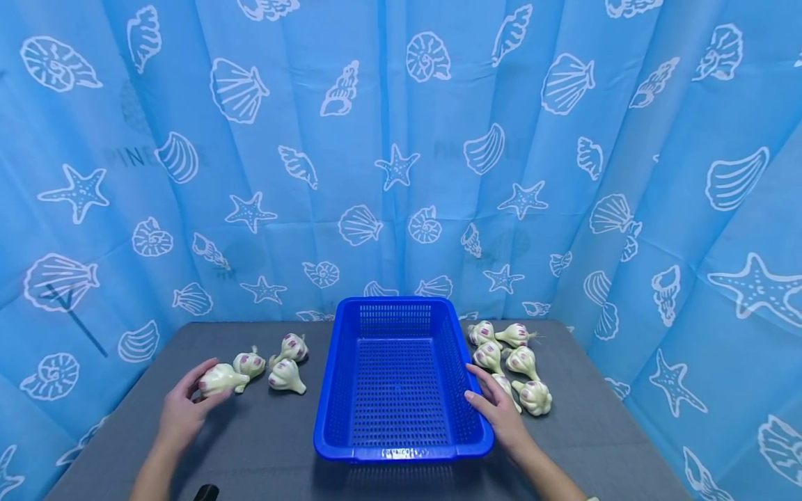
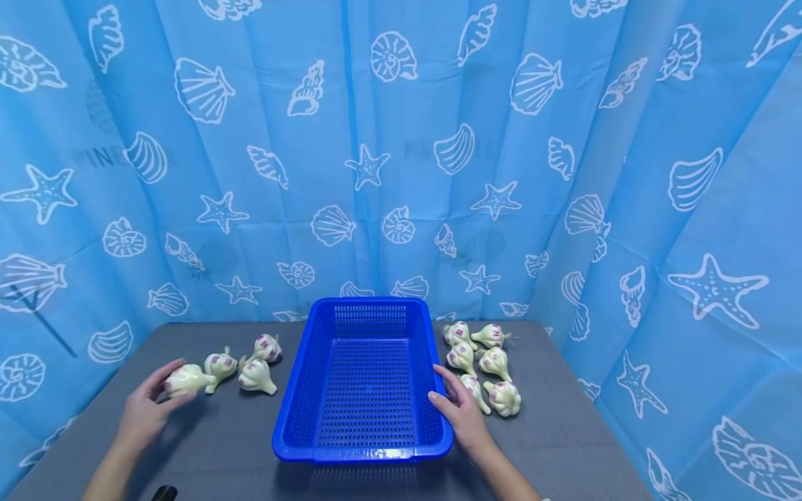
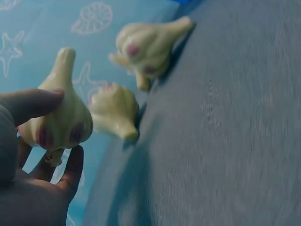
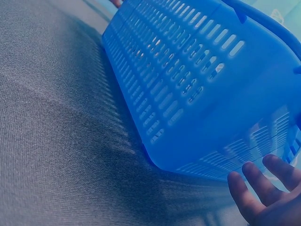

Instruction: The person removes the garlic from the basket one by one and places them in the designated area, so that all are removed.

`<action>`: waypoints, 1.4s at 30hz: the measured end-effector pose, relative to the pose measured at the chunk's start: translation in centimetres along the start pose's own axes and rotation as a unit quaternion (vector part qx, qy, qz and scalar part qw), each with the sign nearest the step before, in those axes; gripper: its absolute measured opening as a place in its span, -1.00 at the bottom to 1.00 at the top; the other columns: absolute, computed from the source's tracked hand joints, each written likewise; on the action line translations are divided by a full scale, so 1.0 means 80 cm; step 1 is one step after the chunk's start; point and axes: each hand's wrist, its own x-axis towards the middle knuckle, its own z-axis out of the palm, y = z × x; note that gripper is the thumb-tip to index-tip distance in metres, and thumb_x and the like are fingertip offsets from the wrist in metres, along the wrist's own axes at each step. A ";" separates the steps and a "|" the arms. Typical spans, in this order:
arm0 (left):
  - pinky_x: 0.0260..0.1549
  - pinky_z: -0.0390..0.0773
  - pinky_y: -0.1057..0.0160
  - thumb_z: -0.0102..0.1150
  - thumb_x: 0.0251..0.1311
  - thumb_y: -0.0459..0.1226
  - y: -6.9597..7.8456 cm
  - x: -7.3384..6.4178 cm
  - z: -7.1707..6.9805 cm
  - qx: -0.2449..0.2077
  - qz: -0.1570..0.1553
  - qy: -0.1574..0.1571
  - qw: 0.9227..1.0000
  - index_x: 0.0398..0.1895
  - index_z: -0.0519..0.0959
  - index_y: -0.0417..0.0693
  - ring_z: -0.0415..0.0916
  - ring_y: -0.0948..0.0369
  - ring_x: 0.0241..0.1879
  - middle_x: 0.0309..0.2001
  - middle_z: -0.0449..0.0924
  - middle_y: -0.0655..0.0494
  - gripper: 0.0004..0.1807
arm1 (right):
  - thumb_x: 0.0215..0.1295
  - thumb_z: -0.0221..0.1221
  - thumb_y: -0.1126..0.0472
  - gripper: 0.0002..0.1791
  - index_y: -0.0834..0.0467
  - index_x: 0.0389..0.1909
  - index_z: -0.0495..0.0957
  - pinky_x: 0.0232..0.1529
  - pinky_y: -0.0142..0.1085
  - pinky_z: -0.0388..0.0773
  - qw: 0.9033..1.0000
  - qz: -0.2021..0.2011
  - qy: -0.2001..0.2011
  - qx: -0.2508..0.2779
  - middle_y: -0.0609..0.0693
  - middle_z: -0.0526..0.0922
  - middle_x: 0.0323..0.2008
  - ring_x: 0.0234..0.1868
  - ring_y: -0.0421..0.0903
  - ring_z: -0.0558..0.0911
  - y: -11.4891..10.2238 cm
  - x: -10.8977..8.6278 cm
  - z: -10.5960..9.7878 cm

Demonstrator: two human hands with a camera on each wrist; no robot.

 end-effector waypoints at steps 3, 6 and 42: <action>-0.27 0.34 0.64 0.40 0.11 -0.29 -0.011 0.001 -0.006 0.029 0.022 -0.017 0.999 0.34 0.34 -0.25 0.33 0.08 0.08 0.25 0.36 -0.32 -0.28 | 0.40 0.08 0.32 -0.46 0.23 0.38 0.28 -0.12 0.04 0.61 1.000 0.002 0.001 -0.002 0.40 0.40 0.23 0.07 0.26 0.55 0.000 0.000 0.000; -0.22 0.44 0.49 0.40 0.04 -0.39 -0.019 0.002 -0.010 0.079 0.050 -0.023 0.995 0.30 0.39 -0.27 0.37 0.01 0.06 0.20 0.41 -0.36 -0.30 | 0.40 0.08 0.31 -0.46 0.22 0.38 0.28 -0.13 0.04 0.61 1.000 0.002 0.002 -0.004 0.40 0.40 0.23 0.07 0.26 0.55 0.001 0.000 0.000; -0.03 0.26 -0.34 0.46 -0.30 -0.56 -0.051 0.015 -0.010 0.192 0.154 -0.042 0.968 0.19 0.44 -0.26 0.31 -0.33 0.11 0.13 0.41 -0.37 -0.20 | 0.41 0.08 0.30 -0.45 0.21 0.39 0.26 -0.08 0.06 0.59 1.000 0.005 -0.004 -0.001 0.39 0.38 0.25 0.12 0.29 0.50 0.001 -0.004 -0.004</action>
